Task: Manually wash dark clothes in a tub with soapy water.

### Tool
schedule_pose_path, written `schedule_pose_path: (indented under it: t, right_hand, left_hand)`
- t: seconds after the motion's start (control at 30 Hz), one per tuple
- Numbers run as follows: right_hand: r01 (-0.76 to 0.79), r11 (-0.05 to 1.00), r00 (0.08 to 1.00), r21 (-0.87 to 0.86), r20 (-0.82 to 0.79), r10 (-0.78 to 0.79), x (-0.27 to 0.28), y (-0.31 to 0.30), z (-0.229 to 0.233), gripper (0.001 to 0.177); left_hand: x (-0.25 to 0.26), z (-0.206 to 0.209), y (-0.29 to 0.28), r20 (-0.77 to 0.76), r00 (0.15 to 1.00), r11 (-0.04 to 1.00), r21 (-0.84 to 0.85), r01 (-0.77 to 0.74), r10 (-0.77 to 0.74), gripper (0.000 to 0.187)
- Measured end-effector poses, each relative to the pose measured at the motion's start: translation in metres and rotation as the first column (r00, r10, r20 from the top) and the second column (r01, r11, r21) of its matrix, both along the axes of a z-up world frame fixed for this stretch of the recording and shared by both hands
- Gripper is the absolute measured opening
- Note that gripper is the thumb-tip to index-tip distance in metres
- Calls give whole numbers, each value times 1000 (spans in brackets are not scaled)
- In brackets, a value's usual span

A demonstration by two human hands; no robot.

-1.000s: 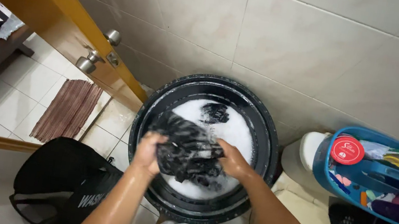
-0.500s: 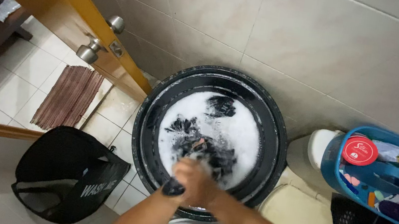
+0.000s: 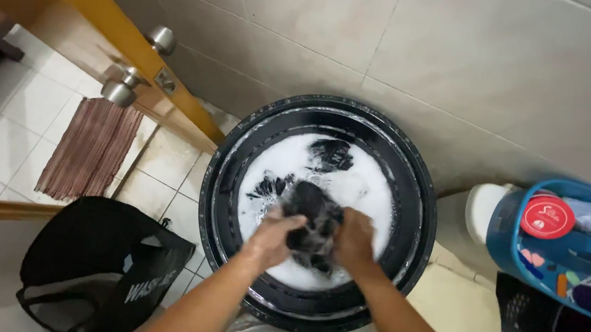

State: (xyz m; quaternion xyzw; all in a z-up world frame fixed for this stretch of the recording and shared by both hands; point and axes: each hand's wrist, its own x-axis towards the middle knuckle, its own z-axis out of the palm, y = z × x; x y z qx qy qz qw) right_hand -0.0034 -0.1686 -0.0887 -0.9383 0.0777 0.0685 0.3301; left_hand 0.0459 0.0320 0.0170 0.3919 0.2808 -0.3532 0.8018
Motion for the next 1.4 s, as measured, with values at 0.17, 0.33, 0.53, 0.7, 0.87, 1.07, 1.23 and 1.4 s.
schedule_pose_path:
  t: [0.17,0.33,0.53,0.7,0.87,1.07,1.23,1.4]
  right_hand:
    - [-50,989,991,-140,-129,32,-6,7,37,91]
    - [-110,934,982,341,180,50,-10,41,-14,83]
    - [177,651,972,738,-27,-234,-49,-27,-68,67]
    - [133,476,923,869,66,-379,-15,78,98,36]
    - [-255,883,816,395,578,-23,-3,151,132,30]
    - [269,958,945,-102,222,-242,3,102,13,35]
    - [29,997,975,76,217,-45,-8,126,39,24]
    - [2,966,991,-259,-127,-36,0,78,85,51]
  left_hand:
    - [22,30,22,31,998,998,-43,56,-54,42]
    - [36,61,35,308,921,842,-408,353,-237,47]
    - [99,-84,139,84,990,992,52,-114,109,20]
    - [60,-59,86,-98,953,920,251,301,-285,38]
    - [34,-12,47,-152,905,899,133,417,-397,46]
    - [16,-30,29,-259,906,941,-41,336,-335,41]
    - [41,-94,22,91,579,530,536,657,-810,40]
    - [41,-80,55,185,440,465,541,701,-879,24]
